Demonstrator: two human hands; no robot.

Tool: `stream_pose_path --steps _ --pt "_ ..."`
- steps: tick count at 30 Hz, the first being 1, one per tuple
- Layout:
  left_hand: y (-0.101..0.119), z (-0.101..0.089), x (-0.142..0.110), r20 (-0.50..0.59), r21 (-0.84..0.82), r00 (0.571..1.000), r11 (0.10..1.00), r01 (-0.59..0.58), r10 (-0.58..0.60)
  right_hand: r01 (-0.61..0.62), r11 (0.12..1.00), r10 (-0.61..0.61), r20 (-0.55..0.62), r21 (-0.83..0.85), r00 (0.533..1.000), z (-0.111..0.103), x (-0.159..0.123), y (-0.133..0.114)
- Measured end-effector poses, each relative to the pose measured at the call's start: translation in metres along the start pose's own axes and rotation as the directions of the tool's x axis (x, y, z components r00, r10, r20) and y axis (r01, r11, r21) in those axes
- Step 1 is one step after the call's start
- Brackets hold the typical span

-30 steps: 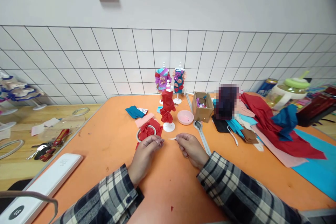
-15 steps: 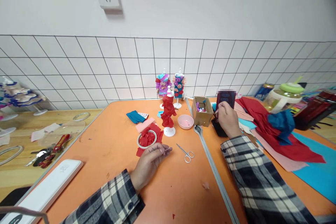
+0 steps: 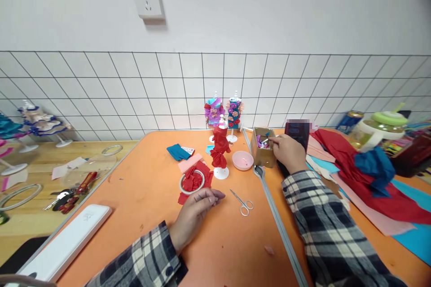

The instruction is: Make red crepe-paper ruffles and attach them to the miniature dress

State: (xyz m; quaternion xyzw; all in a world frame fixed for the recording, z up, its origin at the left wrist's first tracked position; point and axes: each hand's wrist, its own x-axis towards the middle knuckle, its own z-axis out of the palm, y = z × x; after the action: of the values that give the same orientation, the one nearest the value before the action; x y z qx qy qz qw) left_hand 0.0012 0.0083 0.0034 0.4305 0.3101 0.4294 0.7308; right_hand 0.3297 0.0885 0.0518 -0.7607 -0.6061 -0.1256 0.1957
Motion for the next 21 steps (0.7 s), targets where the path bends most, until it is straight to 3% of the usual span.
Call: stream_pose_path --steps 7,11,15,17,19,21 --pt "0.001 0.001 -0.002 0.007 0.070 1.000 0.997 -0.012 0.012 -0.042 0.999 0.042 -0.036 -0.021 0.998 -0.005 0.000 -0.005" --pt "0.002 0.002 -0.003 0.029 0.083 0.999 0.996 -0.029 0.027 -0.069 0.996 0.069 0.007 -0.049 0.998 -0.005 -0.001 -0.005" --pt "0.003 0.002 -0.004 0.022 0.028 0.999 0.999 -0.027 0.026 -0.052 0.998 0.054 -0.034 0.041 0.998 -0.009 -0.001 0.000" --pt "0.004 0.003 -0.003 0.012 -0.038 1.000 0.999 -0.010 0.010 -0.019 0.992 0.033 -0.112 0.125 0.993 -0.021 -0.003 -0.004" --pt "0.005 0.003 -0.002 0.004 -0.110 1.000 0.994 0.019 -0.019 0.091 0.960 -0.046 -0.174 0.263 0.984 -0.039 -0.012 -0.018" --pt "0.005 0.002 -0.002 0.000 -0.165 0.999 0.985 0.052 -0.053 0.254 0.857 -0.194 -0.175 0.448 0.965 -0.057 -0.030 -0.041"
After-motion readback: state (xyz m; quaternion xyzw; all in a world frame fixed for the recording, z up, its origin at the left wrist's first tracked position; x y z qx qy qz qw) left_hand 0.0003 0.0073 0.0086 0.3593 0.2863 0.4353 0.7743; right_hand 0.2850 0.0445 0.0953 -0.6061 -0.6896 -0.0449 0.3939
